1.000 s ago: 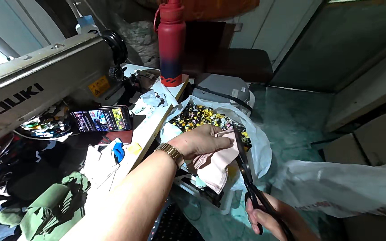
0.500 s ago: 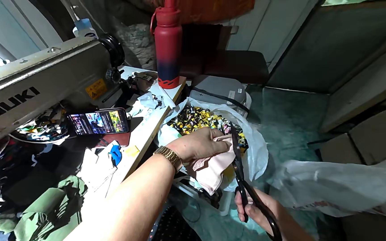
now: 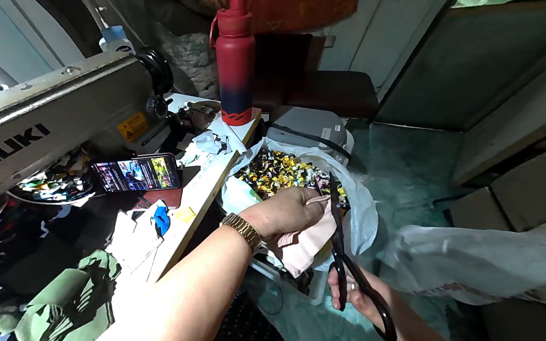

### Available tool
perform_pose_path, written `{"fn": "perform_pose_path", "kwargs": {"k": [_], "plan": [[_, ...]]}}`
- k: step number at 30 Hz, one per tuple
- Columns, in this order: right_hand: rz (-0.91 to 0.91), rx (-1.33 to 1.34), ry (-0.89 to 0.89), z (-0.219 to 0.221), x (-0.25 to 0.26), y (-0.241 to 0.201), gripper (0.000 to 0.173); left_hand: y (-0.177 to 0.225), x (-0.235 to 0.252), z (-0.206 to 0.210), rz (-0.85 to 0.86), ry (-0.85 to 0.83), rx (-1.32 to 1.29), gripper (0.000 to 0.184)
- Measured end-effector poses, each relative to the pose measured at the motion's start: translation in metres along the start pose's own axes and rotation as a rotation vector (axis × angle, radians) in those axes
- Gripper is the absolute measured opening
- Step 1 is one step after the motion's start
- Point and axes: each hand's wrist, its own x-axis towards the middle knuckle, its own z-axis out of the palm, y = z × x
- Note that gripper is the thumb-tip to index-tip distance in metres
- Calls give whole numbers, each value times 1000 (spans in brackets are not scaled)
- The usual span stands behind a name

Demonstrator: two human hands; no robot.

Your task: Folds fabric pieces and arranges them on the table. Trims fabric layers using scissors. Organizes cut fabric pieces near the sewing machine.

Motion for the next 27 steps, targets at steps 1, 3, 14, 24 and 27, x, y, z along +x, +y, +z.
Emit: {"fn": "perform_pose_path", "kwargs": {"k": [1, 3, 14, 24, 27], "plan": [[7, 12, 18, -1, 2, 0, 64, 0, 0, 1, 12, 19, -6, 29], [50, 9, 59, -2, 4, -4, 59, -1, 0, 0, 34, 66, -29, 28], [81, 8, 36, 0, -6, -5, 58, -5, 0, 4, -36, 45, -54, 24], [25, 54, -83, -7, 5, 11, 74, 4, -1, 1, -30, -2, -63, 20], [36, 72, -75, -6, 6, 9, 73, 2, -1, 0, -27, 7, -62, 21]]}}
